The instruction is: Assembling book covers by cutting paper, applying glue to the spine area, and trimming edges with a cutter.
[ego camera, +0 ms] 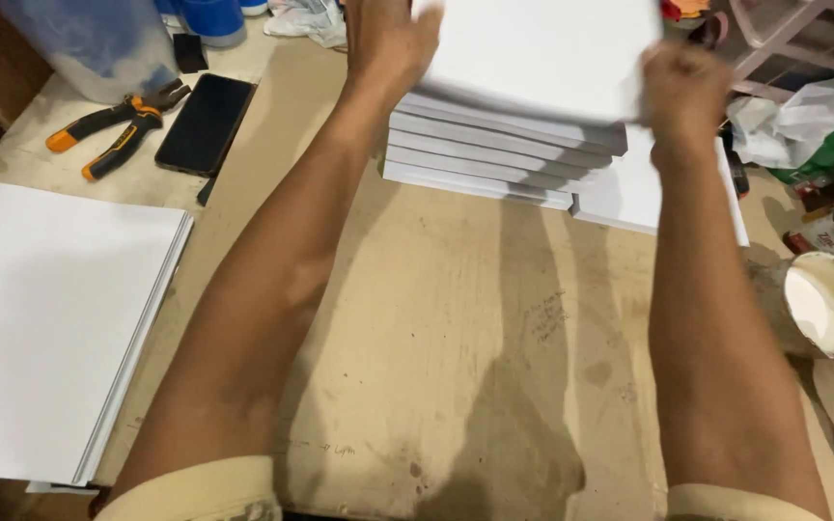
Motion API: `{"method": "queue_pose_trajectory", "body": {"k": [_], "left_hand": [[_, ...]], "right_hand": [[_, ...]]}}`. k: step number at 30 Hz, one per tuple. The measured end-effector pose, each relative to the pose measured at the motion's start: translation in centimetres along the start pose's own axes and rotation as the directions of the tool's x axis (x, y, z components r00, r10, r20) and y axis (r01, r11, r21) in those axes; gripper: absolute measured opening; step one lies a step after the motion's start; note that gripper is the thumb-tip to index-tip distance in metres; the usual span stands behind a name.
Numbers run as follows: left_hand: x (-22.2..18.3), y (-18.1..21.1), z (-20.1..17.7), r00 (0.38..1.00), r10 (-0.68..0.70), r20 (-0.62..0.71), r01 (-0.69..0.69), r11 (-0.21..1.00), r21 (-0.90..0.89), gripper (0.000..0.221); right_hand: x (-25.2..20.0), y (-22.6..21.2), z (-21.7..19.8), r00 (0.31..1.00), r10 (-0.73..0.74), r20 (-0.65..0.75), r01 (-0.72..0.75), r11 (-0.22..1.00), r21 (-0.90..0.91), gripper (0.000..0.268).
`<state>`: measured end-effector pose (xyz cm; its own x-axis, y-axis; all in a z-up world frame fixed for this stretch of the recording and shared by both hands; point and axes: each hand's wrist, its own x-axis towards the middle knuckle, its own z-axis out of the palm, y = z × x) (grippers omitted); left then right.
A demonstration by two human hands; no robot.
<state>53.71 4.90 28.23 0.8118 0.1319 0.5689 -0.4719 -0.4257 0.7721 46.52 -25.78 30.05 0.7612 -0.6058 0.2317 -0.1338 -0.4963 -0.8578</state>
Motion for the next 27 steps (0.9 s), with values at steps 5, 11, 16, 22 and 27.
{"method": "queue_pose_trajectory", "body": {"k": [5, 11, 16, 22, 27], "left_hand": [[-0.7, -4.1, 1.0, 0.951, -0.261, 0.168, 0.22, 0.948, 0.228, 0.061], [-0.9, -2.8, 1.0, 0.941, -0.297, 0.161, 0.271, 0.949, 0.161, 0.055], [-0.7, -3.1, 1.2, 0.925, -0.354, 0.136, 0.33, 0.929, 0.169, 0.056], [-1.2, -2.8, 0.6, 0.923, -0.323, 0.208, 0.279, 0.936, 0.214, 0.042], [-0.5, -5.5, 2.0, 0.983, -0.158, 0.091, 0.128, 0.952, 0.277, 0.03]], "right_hand": [[-2.8, 1.6, 0.8, 0.982, 0.028, 0.186, -0.02, 0.999, -0.042, 0.041], [-3.9, 0.7, 0.9, 0.989, 0.048, 0.137, -0.038, 0.996, -0.075, 0.035], [-4.1, 0.5, 1.7, 0.986, 0.047, 0.163, -0.033, 0.995, -0.089, 0.033], [-0.1, 6.0, 4.1, 0.998, -0.051, -0.037, 0.054, 0.992, 0.111, 0.028], [-2.7, 2.7, 1.6, 0.97, 0.105, 0.22, -0.162, 0.951, 0.262, 0.03]]}}
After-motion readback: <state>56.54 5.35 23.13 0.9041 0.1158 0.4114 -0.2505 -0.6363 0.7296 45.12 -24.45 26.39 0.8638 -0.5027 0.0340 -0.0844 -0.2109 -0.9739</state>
